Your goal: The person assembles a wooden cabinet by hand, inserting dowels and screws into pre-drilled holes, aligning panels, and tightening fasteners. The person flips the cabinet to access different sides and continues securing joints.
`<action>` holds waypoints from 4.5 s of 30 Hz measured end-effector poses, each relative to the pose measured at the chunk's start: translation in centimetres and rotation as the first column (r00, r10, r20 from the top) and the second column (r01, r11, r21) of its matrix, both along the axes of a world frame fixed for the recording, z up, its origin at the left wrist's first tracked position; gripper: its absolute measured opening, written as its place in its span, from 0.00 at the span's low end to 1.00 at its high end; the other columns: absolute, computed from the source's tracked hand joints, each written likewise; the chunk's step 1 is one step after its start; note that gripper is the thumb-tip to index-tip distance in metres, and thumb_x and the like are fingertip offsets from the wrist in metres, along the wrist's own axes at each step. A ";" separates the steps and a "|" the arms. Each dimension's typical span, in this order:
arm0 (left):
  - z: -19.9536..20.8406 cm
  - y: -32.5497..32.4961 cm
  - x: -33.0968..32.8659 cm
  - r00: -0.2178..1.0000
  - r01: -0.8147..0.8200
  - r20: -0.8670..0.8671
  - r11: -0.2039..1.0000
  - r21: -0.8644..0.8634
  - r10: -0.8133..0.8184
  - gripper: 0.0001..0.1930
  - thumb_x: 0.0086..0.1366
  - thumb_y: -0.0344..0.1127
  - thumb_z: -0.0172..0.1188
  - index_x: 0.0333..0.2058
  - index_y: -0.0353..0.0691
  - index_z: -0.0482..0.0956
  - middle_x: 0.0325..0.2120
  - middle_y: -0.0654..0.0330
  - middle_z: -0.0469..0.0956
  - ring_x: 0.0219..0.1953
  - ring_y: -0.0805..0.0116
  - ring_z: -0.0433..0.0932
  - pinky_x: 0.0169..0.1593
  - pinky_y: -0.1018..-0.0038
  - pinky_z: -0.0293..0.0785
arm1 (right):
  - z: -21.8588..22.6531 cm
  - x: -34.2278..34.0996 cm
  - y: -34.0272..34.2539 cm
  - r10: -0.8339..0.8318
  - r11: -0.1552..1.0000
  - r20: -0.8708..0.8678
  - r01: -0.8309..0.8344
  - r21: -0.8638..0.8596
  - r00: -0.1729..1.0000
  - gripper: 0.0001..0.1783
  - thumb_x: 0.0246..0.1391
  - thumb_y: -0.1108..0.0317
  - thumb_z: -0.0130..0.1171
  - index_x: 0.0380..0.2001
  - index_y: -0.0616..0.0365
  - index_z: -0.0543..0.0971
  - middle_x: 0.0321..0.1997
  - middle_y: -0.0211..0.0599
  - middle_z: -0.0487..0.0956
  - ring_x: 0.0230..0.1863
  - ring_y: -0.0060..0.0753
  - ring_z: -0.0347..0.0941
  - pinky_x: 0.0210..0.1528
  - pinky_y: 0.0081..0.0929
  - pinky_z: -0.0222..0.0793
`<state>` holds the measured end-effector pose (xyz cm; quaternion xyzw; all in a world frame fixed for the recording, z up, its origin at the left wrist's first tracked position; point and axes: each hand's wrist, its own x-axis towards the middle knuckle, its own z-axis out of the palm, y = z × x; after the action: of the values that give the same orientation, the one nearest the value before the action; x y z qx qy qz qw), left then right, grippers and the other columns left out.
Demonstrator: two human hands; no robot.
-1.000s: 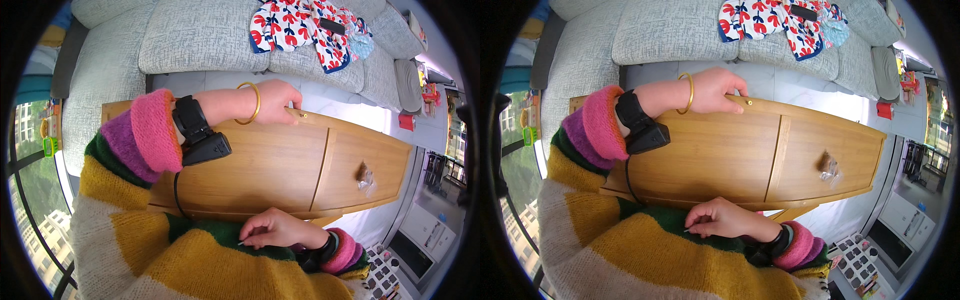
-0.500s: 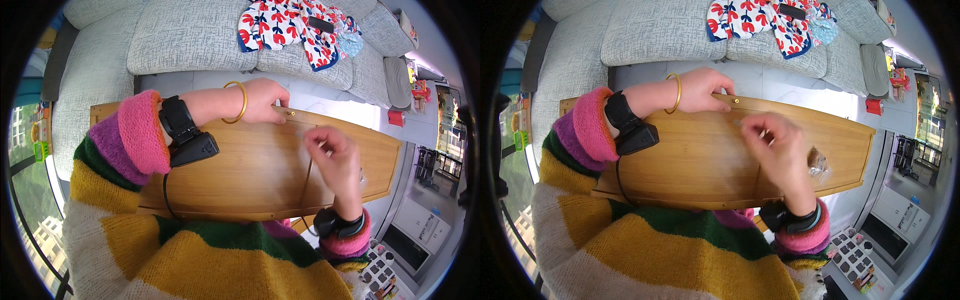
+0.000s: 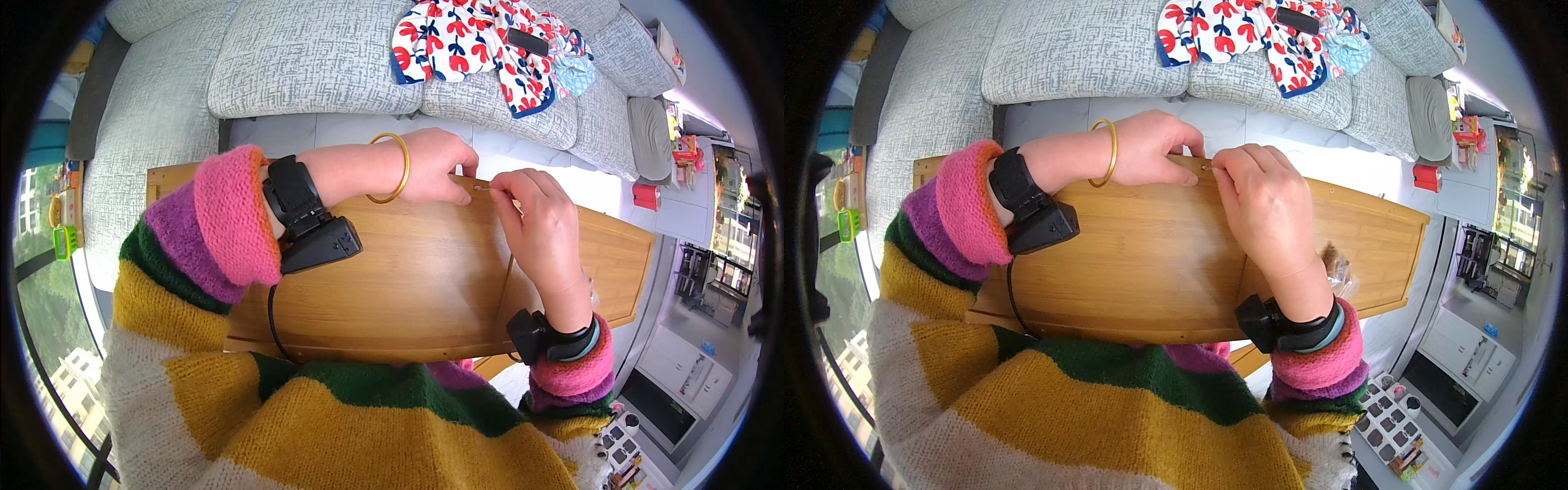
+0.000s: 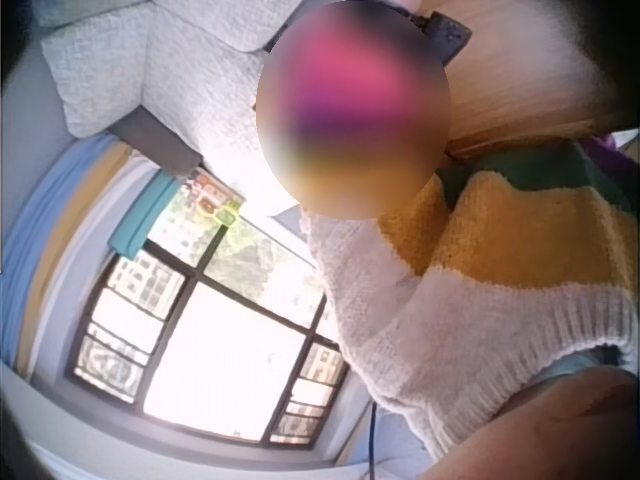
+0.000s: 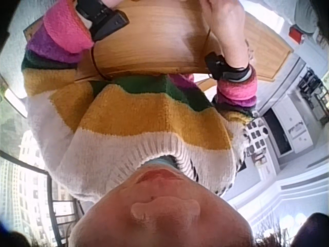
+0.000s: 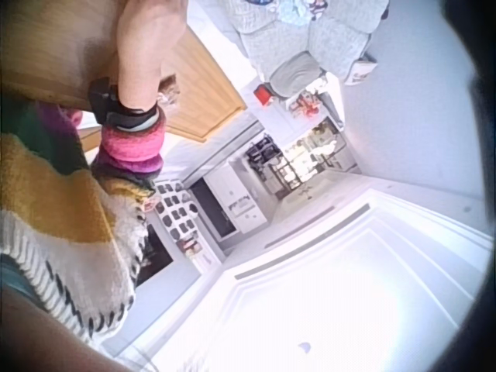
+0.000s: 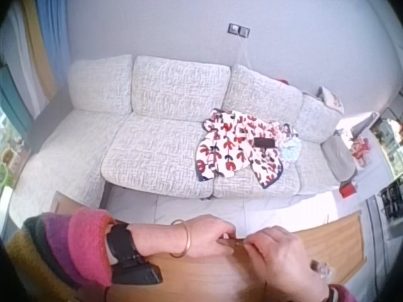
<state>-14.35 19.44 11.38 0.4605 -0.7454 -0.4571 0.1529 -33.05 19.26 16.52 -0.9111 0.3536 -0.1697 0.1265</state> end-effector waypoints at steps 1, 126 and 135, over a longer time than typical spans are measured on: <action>0.0 0.0 0.0 1.000 -0.002 -0.001 1.000 -0.009 0.002 0.20 0.49 0.43 0.62 0.38 0.36 0.76 0.24 0.51 0.77 0.27 0.57 0.76 0.32 0.68 0.70 | 0.0 0.0 0.0 0.000 1.000 -0.003 0.000 -0.011 1.000 0.03 0.42 0.75 0.58 0.23 0.58 0.75 0.24 0.36 0.74 0.28 0.41 0.71 0.31 0.33 0.68; -0.9 -1.7 2.8 0.961 0.265 -0.150 0.925 0.272 -0.231 0.33 0.52 0.38 0.64 0.58 0.45 0.64 0.33 0.59 0.76 0.35 0.73 0.72 0.40 0.76 0.67 | -1.1 2.5 -2.1 0.401 0.912 -0.037 -0.402 -0.079 0.915 0.09 0.47 0.64 0.56 0.19 0.56 0.70 0.21 0.36 0.72 0.24 0.41 0.72 0.24 0.32 0.69; -1.1 -1.3 3.3 0.916 0.360 -0.291 0.884 0.297 -0.275 0.35 0.55 0.29 0.61 0.61 0.42 0.56 0.49 0.58 0.72 0.46 0.74 0.71 0.50 0.76 0.68 | -1.7 -0.9 -5.6 0.104 0.985 -0.095 -0.115 -0.125 0.990 0.10 0.48 0.65 0.57 0.19 0.57 0.72 0.22 0.40 0.73 0.22 0.48 0.71 0.24 0.38 0.68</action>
<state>-11.00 18.11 10.24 0.2920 -0.6951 -0.6518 0.0815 -33.95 13.63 14.80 -0.9421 0.2964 -0.1448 0.0600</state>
